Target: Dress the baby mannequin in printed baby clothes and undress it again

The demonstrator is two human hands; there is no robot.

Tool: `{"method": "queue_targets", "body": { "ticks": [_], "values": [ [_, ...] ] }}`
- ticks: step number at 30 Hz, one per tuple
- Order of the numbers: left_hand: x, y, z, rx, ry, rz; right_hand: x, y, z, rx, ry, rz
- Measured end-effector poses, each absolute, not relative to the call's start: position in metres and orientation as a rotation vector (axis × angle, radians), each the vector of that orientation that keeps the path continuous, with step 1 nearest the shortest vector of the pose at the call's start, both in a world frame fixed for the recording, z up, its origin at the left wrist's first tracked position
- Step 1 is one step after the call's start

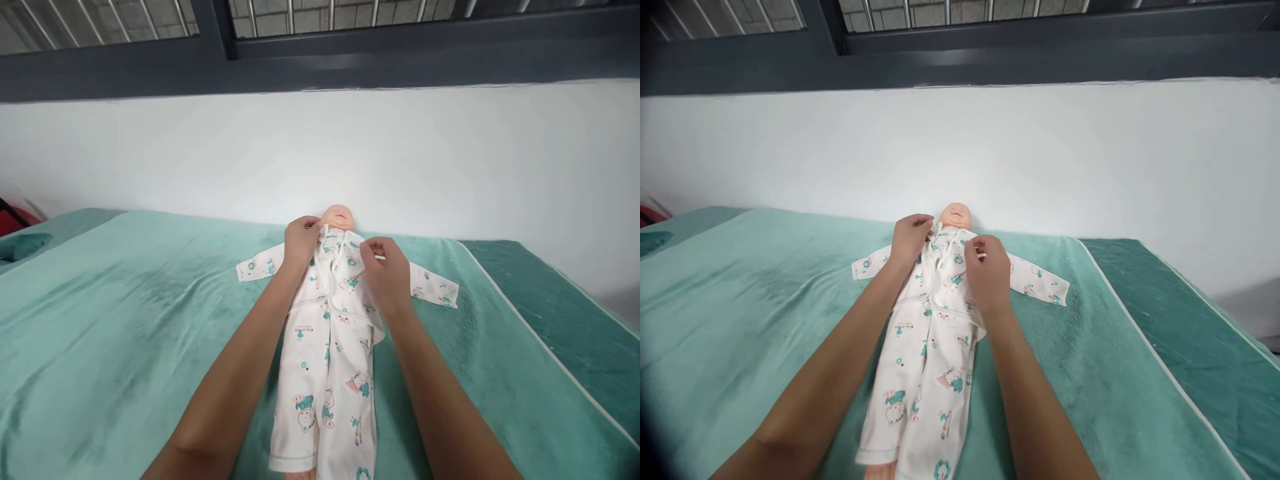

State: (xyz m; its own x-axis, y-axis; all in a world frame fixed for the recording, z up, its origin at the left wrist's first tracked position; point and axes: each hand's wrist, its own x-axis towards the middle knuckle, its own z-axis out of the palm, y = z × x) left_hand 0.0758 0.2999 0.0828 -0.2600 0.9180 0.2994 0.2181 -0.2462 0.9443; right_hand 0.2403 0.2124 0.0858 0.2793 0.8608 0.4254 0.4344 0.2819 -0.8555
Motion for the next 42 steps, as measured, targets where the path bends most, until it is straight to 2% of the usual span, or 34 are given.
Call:
{"method": "queue_targets", "body": {
  "ticks": [5,9,12,15,18,21,26,32,42],
  "values": [
    [0.075,0.314,0.085,1.521,1.469,1.263,0.229,0.278,0.101,-1.816,-1.643,0.415],
    [0.071,0.316,0.082,1.396,1.291,1.209,0.23,0.304,0.102,-1.896,-1.766,0.422],
    [0.071,0.316,0.083,1.466,1.325,1.225,0.24,0.309,0.096,-1.806,-1.78,0.428],
    [0.074,0.315,0.086,1.526,1.397,1.268,0.248,0.309,0.089,-1.623,-1.716,0.584],
    [0.078,0.311,0.091,1.361,1.264,1.398,0.243,0.307,0.089,-1.435,-1.499,0.733],
    [0.084,0.306,0.097,1.155,1.076,1.48,0.23,0.305,0.092,-1.299,-1.429,0.666],
    [0.087,0.303,0.097,1.184,1.112,1.379,0.219,0.304,0.089,-1.296,-1.454,0.652],
    [0.086,0.309,0.089,1.245,1.193,1.426,0.221,0.303,0.084,-1.335,-1.383,0.631],
    [0.086,0.311,0.087,1.2,1.151,1.382,0.222,0.302,0.078,-1.136,-1.314,0.777]
  ]
}}
